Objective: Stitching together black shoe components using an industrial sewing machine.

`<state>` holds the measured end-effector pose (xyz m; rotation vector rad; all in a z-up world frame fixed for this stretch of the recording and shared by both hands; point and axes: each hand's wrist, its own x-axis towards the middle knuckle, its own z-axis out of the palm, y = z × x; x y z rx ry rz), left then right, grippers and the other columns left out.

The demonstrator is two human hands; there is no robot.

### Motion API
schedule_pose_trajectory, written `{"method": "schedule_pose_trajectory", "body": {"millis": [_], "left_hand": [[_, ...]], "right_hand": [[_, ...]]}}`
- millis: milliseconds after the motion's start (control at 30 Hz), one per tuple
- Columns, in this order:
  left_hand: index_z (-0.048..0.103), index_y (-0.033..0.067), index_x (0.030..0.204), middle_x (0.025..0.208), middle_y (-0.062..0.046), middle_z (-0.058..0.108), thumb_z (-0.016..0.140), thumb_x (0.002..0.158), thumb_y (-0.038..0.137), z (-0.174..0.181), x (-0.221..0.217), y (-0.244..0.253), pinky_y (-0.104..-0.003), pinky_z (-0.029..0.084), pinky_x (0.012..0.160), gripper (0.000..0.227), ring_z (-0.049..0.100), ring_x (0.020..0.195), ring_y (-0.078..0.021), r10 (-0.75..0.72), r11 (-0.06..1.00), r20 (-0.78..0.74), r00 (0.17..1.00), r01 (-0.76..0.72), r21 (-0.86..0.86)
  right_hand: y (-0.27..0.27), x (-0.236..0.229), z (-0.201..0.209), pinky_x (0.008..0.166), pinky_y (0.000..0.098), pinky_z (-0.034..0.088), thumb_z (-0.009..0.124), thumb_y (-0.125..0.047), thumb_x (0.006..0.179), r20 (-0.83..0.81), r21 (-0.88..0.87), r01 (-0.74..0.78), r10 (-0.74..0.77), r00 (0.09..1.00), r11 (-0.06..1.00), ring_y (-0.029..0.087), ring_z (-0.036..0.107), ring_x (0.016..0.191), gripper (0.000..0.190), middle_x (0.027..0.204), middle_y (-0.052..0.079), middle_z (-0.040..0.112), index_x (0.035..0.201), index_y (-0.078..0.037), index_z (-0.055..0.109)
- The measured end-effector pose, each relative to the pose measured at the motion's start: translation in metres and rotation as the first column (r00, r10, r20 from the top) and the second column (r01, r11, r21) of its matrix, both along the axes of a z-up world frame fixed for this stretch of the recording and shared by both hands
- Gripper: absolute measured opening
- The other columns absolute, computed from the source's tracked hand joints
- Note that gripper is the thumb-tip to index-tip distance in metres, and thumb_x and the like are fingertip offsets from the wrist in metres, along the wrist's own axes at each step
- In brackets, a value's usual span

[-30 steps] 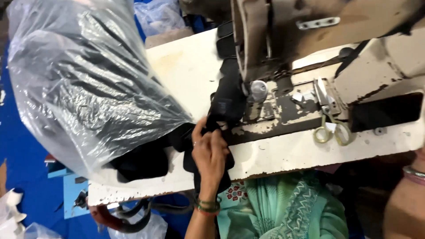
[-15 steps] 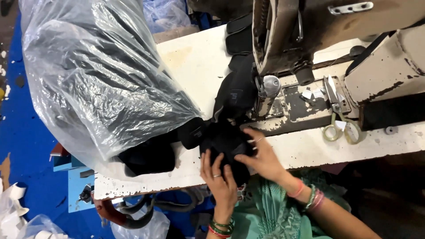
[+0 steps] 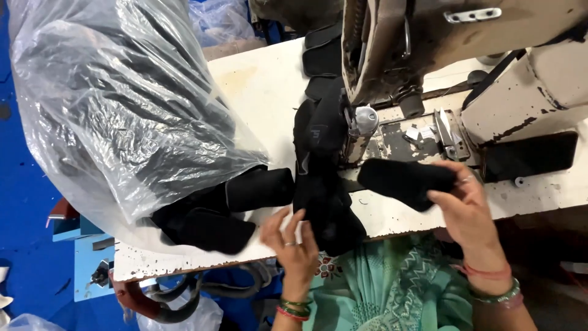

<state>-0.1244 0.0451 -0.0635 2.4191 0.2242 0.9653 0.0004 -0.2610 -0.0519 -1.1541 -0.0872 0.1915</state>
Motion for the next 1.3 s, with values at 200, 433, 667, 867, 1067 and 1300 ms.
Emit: {"method": "schedule_pose_trajectory", "body": {"millis": [200,433,667,867,1067,1300], "left_hand": [[0.059,0.0147,0.131,0.148,-0.017,0.047,0.067,0.101,0.022,0.023,-0.012,0.063,-0.057,0.021,0.120,0.032,0.043,0.139,-0.0378,0.356,0.855,0.178,0.917,-0.397,0.333],[0.036,-0.0022,0.154,0.168,-0.030,0.021,0.055,0.110,0.030,-0.024,-0.012,0.073,-0.054,0.018,0.125,0.057,0.024,0.151,-0.0466,0.515,0.856,0.067,0.854,-0.508,-0.099],[0.038,-0.0021,0.148,0.166,-0.025,0.031,0.048,0.111,0.024,-0.012,0.023,0.022,-0.055,0.010,0.130,0.046,0.029,0.156,-0.0398,0.405,0.893,0.132,0.905,-0.361,-0.270],[0.041,-0.0011,0.146,0.165,-0.023,0.035,0.047,0.112,0.019,-0.004,0.032,0.011,-0.055,0.012,0.132,0.040,0.034,0.156,-0.0388,0.325,0.912,0.220,0.920,-0.243,-0.332],[0.049,0.0026,0.137,0.160,-0.023,0.039,0.057,0.106,0.007,0.048,0.015,0.010,-0.050,0.029,0.129,0.032,0.035,0.154,-0.0378,0.217,0.961,0.252,0.943,-0.160,-0.228],[0.060,0.0016,0.136,0.125,-0.012,0.066,0.086,0.074,0.006,0.107,0.029,-0.040,-0.034,0.052,0.100,0.068,0.065,0.115,-0.0226,-0.613,0.544,-0.026,0.789,0.398,-0.739]], "right_hand": [[-0.006,-0.013,0.008,0.099,0.0315,0.052,0.062,0.011,0.095,0.016,0.091,0.157,-0.159,0.987,0.983,0.016,0.065,0.110,0.048,0.121,0.009,0.066,0.140,0.000,0.055],[0.020,-0.017,0.012,0.106,0.0282,0.052,0.066,0.007,0.100,0.033,0.248,0.062,-0.073,0.997,0.967,0.014,0.066,0.115,0.052,0.124,0.008,0.068,0.150,0.004,0.056],[0.019,-0.018,-0.002,0.097,0.0341,0.056,0.068,-0.001,0.101,-0.072,0.146,0.126,-0.116,0.991,0.981,0.018,0.070,0.106,0.035,0.120,0.010,0.071,0.135,0.001,0.057],[0.001,-0.023,0.008,0.097,0.0372,0.057,0.065,-0.001,0.096,-0.196,0.288,0.158,-0.104,0.975,0.944,0.022,0.070,0.111,0.040,0.123,0.013,0.070,0.135,0.000,0.057],[0.003,-0.026,0.015,0.091,0.0357,0.056,0.069,0.007,0.087,-0.133,0.107,0.030,-0.016,0.991,0.994,0.022,0.068,0.104,0.057,0.114,0.014,0.069,0.139,-0.005,0.053],[0.061,-0.031,0.080,0.075,0.0256,0.056,0.083,-0.003,0.080,0.199,-0.415,-0.231,0.336,0.921,0.880,0.012,0.066,0.089,0.055,0.112,0.008,0.069,0.130,-0.002,0.061]]}}
